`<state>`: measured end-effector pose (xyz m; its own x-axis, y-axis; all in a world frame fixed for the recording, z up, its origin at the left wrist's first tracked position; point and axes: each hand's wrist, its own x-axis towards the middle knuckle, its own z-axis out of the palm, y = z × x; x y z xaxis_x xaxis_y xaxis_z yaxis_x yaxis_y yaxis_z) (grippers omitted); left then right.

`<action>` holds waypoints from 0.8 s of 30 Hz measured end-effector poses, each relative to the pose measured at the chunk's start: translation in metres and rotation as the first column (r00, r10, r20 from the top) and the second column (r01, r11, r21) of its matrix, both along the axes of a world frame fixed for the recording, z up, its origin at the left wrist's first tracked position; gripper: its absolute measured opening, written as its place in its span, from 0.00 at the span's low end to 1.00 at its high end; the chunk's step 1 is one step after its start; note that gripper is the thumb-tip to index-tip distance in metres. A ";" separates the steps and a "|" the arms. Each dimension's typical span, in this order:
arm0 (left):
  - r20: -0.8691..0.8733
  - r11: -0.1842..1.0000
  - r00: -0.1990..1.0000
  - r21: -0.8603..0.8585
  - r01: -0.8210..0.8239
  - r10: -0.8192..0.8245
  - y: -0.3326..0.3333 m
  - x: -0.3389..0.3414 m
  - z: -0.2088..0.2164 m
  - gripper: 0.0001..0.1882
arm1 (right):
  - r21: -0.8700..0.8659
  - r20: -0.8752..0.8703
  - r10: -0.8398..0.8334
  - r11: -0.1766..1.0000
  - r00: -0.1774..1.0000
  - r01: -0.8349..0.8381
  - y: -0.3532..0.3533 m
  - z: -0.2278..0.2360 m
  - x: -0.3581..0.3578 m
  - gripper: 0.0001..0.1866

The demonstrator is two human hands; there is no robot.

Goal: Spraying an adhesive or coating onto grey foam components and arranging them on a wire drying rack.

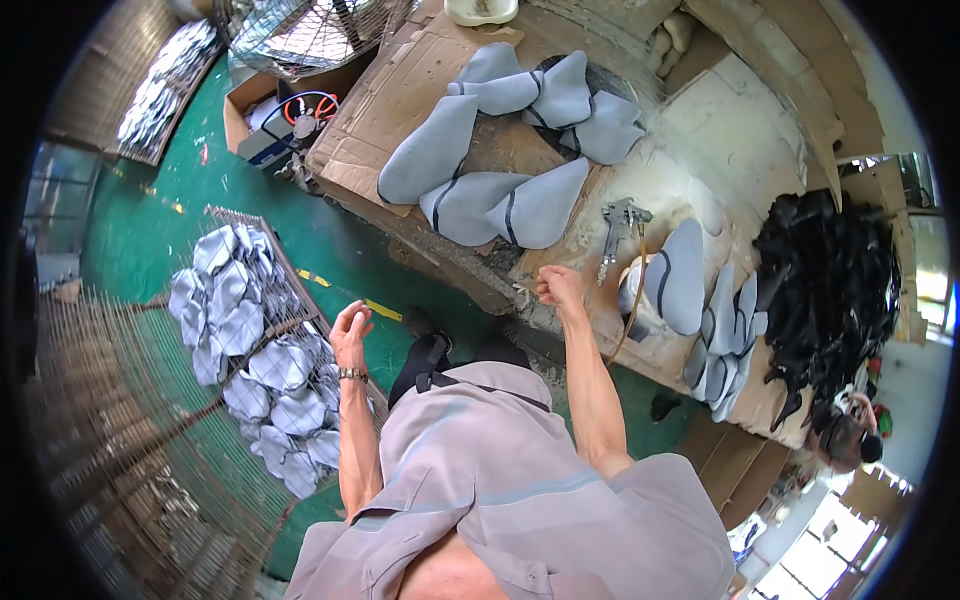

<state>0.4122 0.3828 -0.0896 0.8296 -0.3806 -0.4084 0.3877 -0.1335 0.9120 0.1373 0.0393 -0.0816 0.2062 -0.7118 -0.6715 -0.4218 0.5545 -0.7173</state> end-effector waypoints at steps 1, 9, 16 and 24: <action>-0.091 0.999 0.995 -0.034 0.029 -0.032 -0.011 0.010 0.003 0.13 | -0.003 -0.005 -0.019 1.000 1.000 0.019 0.004 -0.004 0.005 0.13; -0.407 0.969 0.892 -0.218 0.113 -0.195 -0.117 0.045 -0.008 0.23 | 0.563 0.241 -0.608 0.722 0.757 0.401 0.009 -0.036 0.045 0.16; -0.414 0.994 0.904 -0.071 0.089 -0.110 -0.209 0.047 -0.025 0.51 | 0.719 0.281 -0.792 0.548 0.542 0.428 -0.012 -0.053 0.066 0.15; -0.127 0.996 0.992 -0.087 -0.012 0.001 -0.263 0.029 -0.042 0.53 | 0.680 0.236 -0.842 0.500 0.486 0.537 -0.021 -0.027 0.068 0.21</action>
